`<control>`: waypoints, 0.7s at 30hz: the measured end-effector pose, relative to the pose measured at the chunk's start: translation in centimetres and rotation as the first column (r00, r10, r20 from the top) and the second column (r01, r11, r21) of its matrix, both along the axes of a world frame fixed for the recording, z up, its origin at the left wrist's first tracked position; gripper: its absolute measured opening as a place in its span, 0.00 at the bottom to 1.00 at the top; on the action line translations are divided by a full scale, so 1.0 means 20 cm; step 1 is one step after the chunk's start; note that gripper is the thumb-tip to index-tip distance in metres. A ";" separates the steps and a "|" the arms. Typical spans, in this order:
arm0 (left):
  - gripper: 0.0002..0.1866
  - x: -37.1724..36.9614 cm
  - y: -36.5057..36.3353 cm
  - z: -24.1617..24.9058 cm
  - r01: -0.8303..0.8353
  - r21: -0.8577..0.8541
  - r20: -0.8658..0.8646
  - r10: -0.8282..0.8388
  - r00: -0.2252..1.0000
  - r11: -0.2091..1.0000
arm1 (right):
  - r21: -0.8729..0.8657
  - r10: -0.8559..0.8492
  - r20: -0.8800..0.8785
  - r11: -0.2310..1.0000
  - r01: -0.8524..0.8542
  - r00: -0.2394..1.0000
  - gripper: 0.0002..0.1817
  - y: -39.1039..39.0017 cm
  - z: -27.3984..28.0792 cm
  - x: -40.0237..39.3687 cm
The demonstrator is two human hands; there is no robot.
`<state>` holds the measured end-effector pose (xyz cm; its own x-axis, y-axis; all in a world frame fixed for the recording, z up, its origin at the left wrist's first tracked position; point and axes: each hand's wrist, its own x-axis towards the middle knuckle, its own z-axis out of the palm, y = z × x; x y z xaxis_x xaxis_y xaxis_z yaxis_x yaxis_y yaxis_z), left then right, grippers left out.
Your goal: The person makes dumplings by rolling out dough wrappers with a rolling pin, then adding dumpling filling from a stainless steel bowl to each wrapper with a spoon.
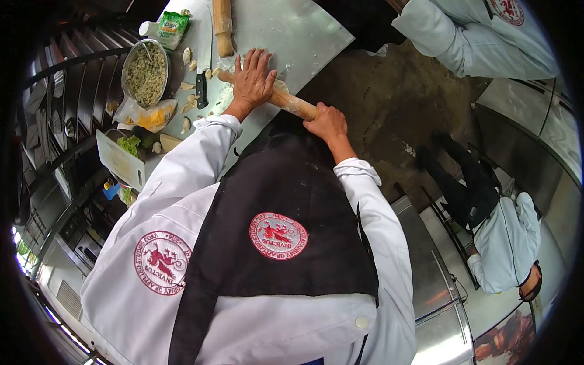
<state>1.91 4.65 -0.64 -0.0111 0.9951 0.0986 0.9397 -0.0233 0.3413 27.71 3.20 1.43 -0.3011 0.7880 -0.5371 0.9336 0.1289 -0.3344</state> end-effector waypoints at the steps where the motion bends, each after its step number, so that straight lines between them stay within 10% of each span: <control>1: 0.28 0.00 0.04 -0.01 0.003 0.001 0.012 -0.003 1.000 1.000 | -0.071 -0.008 -0.032 0.997 0.005 0.999 0.26 0.05 0.01 0.00; 5: 0.27 0.01 0.19 -0.06 -0.006 -0.003 0.015 0.006 1.000 1.000 | -0.477 -0.113 -0.190 0.879 0.009 0.975 0.28 0.24 -0.14 0.06; 9: 0.30 -0.01 0.20 -0.08 -0.008 -0.024 0.021 0.008 1.000 1.000 | -0.521 -0.118 -0.144 0.853 0.026 0.983 0.26 0.26 -0.11 0.04; 15: 0.38 -0.07 -0.12 -0.08 0.044 -0.011 -0.003 -0.044 0.999 0.999 | 0.259 0.009 -0.059 0.966 0.006 0.998 0.25 -0.13 -0.17 0.00; 21: 0.34 -0.06 0.03 -0.03 0.054 -0.037 0.011 -0.053 0.999 0.998 | 0.081 0.007 -0.008 0.997 -0.006 1.000 0.25 0.04 -0.08 -0.02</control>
